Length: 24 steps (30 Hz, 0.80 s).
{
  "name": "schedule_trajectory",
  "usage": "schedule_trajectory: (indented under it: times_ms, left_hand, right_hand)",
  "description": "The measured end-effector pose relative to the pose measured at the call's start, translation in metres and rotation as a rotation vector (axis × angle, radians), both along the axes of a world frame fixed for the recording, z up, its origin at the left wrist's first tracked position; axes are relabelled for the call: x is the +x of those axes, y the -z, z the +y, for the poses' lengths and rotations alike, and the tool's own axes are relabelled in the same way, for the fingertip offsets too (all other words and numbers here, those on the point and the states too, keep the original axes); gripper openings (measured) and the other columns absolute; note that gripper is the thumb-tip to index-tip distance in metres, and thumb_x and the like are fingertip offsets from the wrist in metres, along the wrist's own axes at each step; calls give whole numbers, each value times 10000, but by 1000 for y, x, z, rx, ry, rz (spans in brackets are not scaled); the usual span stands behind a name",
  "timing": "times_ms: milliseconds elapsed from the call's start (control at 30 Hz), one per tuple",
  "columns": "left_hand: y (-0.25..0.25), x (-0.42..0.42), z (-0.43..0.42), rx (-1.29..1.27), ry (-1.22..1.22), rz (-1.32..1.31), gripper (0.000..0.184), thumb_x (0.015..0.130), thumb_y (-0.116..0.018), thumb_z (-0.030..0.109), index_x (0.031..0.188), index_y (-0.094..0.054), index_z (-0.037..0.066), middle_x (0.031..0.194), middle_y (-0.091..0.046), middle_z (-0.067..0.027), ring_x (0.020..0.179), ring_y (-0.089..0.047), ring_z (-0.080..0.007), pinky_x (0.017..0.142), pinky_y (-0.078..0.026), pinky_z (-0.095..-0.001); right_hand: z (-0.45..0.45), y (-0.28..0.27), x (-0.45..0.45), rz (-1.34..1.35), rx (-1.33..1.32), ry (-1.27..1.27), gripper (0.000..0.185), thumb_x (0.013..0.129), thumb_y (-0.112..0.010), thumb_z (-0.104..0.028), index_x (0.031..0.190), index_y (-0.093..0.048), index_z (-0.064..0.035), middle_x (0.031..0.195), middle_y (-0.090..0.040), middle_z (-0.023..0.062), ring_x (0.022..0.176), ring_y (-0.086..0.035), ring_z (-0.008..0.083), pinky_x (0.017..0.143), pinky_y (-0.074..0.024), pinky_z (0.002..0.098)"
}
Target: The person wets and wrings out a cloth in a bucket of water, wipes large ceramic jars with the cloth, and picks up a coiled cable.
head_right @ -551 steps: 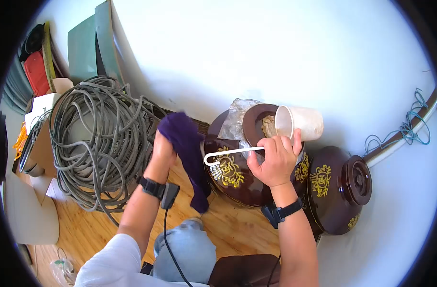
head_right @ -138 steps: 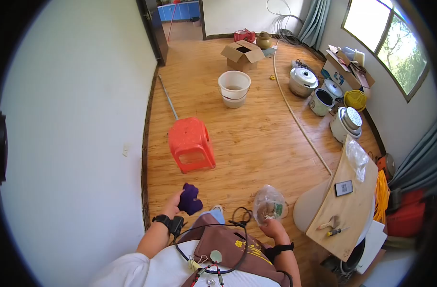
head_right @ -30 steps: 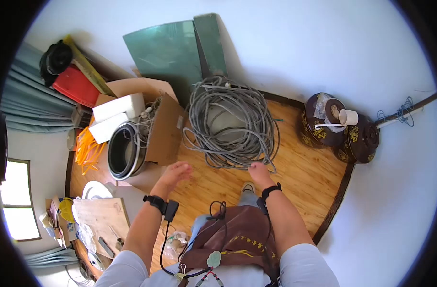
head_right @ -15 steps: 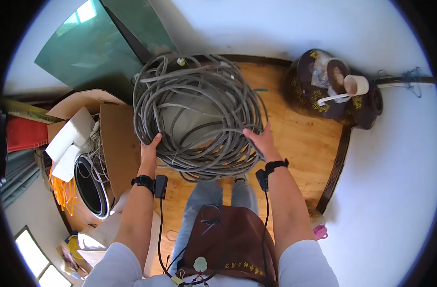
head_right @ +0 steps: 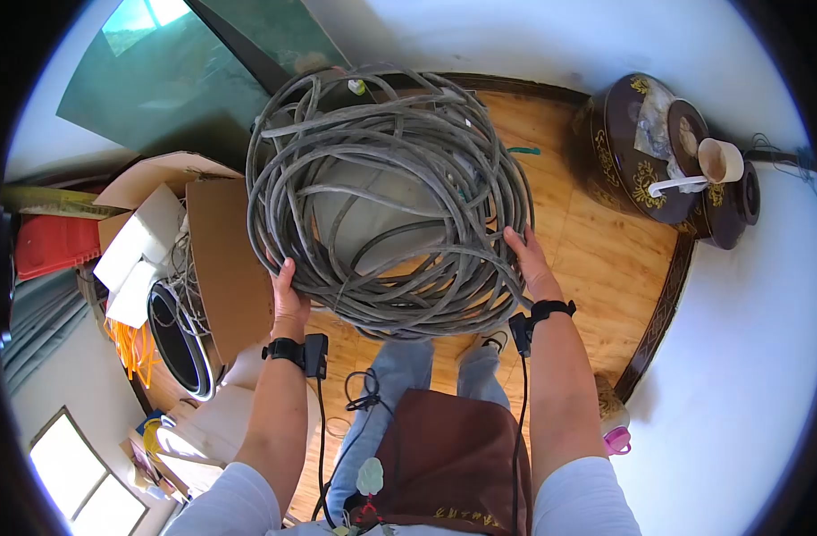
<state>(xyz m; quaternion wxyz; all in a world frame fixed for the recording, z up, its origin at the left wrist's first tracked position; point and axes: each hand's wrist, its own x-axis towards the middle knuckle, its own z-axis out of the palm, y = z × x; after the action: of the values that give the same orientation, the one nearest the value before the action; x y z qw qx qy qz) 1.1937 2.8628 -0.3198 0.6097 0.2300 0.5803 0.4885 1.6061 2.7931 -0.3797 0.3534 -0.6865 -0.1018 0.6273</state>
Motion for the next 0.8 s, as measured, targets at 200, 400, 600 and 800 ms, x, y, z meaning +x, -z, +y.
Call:
schedule_trajectory:
  times_ms: [200,400,600,800]
  left_hand:
    - [-3,12,-12,-10,-102,-18,668,797,-663,278,1384,-355,194,1289,-499,-83,1176,-490,-278,990,-406,-450]
    - [-6,26,-54,-66,-156,-104,759,801,-669,225,1441,-265,169,1335,-461,-91,1199,-471,-271,995,-403,-433]
    - [-8,55,-124,-142,-260,-107,561,862,-618,274,1359,-385,158,1289,-535,-77,1185,-512,-266,1012,-405,-437]
    - [-10,101,-197,-184,-353,-128,610,871,-616,268,1403,-325,202,1349,-485,-53,1231,-471,-260,1035,-379,-453]
  right_hand:
    - [2,-14,4,-23,-4,-62,950,775,-676,-574,1439,-281,-21,1379,-442,167,1263,-427,266,1033,-328,349]
    - [-4,-15,20,-181,43,-117,886,765,-673,-594,1383,-397,-22,1273,-543,164,1179,-505,257,981,-385,337]
    - [-15,-15,52,-318,-21,-301,1019,721,-663,-659,1429,-325,-10,1252,-564,198,1160,-541,270,972,-402,337]
    - [-13,-29,91,-286,-38,-415,1050,716,-678,-640,1454,-269,-15,1253,-565,198,1177,-527,279,993,-382,354]
